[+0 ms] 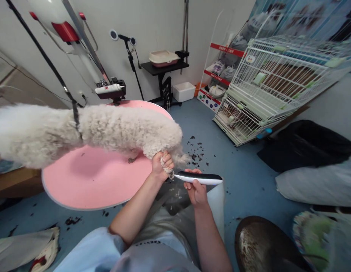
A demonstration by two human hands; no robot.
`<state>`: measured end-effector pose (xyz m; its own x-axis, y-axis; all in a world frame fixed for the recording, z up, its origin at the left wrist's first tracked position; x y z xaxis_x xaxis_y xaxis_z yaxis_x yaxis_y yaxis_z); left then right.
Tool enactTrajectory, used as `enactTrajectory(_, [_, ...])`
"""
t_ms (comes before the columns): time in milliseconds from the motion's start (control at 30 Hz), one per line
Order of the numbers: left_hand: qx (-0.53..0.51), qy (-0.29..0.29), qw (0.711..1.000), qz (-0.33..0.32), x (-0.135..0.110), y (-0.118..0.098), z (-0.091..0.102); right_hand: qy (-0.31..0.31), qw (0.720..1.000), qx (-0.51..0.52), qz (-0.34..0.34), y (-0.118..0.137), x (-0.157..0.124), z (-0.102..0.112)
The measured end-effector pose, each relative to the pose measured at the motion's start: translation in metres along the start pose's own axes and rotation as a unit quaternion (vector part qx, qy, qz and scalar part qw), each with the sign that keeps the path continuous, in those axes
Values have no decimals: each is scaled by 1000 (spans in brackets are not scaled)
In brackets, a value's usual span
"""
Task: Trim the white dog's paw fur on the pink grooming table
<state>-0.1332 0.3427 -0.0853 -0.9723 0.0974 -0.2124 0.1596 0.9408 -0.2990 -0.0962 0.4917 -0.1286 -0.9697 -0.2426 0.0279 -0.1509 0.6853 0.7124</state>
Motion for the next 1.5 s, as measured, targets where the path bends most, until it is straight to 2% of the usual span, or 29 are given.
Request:
enactTrajectory(367, [-1, 23, 1000, 4, 1, -3, 1, 45, 999, -10, -2, 5, 17, -7])
enactTrajectory(633, [46, 10, 999, 21, 4, 2, 7, 65, 994, -86, 20, 9, 19, -8])
enactTrajectory(733, [59, 30, 998, 1, 3, -11, -6, 101, 988, -116, 12, 10, 18, -14])
enactTrajectory(833, [66, 53, 995, -43, 6, -32, -22, 77, 991, -101, 41, 15, 19, -17])
enactTrajectory(900, [94, 52, 993, -43, 8, -39, -24, 79, 991, -98, 35, 12, 21, -23])
enactTrajectory(967, [148, 45, 988, -30, 12, -40, -17, 94, 991, -98, 7, 5, 22, -30])
enactTrajectory(1033, [215, 42, 975, -34, 16, -41, -6, 79, 993, -82, -14, -3, 21, -32])
enactTrajectory(1100, [297, 28, 953, -46, 21, -47, 7, 35, 998, -54, -22, -10, 19, -30])
enactTrajectory(1200, [435, -31, 896, -85, 26, -69, 21, -30, 998, -28, -40, -18, 13, -28])
enactTrajectory(1333, [544, -88, 820, -156, 30, -106, 16, -92, 993, -61, -38, -21, 9, -29])
enactTrajectory(1400, [568, -89, 803, -157, 32, -116, 12, -121, 990, -74, -12, -19, 8, -32])
enactTrajectory(1500, [561, -77, 811, -145, 34, -124, 7, -128, 989, -77, 4, -21, 8, -42])
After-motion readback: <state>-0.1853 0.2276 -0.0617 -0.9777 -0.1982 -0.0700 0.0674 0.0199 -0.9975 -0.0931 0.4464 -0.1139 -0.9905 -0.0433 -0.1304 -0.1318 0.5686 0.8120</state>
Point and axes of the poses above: each hand's wrist, its own x-axis towards the middle knuckle, its own z-axis out of the back of the hand, y = z × x, the point moved 6 cm from there along x, towards the middle knuckle, and after that the axes turned 7 degrees about y, right-handed, at the moved point
